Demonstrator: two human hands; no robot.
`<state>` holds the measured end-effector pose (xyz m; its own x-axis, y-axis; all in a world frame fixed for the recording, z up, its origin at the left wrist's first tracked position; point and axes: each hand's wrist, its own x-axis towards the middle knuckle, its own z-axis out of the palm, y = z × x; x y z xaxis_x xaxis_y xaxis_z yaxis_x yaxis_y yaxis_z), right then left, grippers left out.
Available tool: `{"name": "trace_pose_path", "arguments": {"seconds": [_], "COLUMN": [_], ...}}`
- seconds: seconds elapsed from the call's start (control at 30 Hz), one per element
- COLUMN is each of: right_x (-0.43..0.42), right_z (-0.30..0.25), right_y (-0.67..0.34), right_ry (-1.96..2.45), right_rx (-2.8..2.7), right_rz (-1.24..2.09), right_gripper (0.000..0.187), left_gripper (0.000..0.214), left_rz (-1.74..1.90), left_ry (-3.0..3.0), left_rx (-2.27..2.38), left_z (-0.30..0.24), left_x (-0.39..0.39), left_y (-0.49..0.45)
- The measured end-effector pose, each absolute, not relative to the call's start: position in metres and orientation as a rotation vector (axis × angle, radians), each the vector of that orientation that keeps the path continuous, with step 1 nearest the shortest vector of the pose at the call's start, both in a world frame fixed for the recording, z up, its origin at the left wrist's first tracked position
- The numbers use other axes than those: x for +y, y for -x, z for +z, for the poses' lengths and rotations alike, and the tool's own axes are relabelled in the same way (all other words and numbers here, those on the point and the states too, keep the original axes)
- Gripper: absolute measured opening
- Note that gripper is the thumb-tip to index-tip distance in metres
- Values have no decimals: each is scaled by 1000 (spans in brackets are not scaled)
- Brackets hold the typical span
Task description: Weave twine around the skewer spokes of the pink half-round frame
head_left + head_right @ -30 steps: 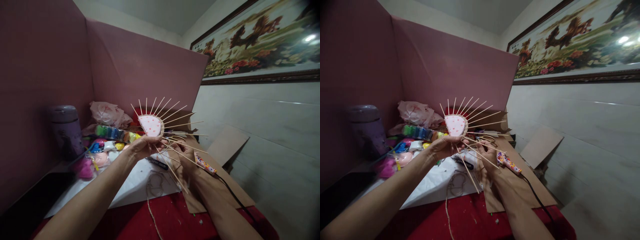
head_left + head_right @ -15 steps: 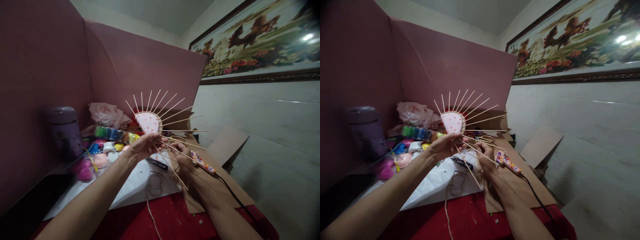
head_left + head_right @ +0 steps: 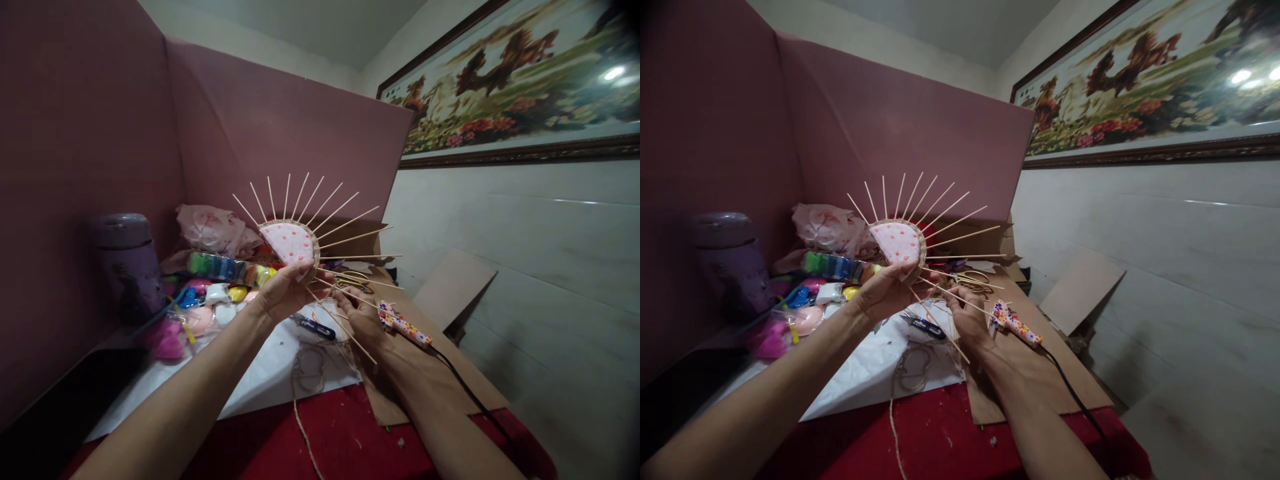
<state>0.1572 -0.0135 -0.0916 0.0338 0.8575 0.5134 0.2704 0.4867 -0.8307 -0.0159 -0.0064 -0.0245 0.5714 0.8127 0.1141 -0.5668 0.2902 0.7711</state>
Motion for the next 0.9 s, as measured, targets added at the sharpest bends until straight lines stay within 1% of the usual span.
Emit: {"name": "trace_pose_path", "arguments": {"seconds": [0.23,0.57,0.9], "right_x": [-14,-18,-19], "right_z": [-94,-91,-98], "right_y": [-156,-152,-149], "right_ry": [927,915,937], "right_rx": [-1500,-1432,-1445], "right_rz": [738,796,644], "right_gripper": [27,28,26], "left_gripper": [25,23,20], "left_rz": [936,962,989], "left_ry": [-855,-838,-803], "left_rx": [256,238,180], "left_z": [-24,-27,-26], "left_x": [-7,-9,-15], "left_y": [14,10,8]}}
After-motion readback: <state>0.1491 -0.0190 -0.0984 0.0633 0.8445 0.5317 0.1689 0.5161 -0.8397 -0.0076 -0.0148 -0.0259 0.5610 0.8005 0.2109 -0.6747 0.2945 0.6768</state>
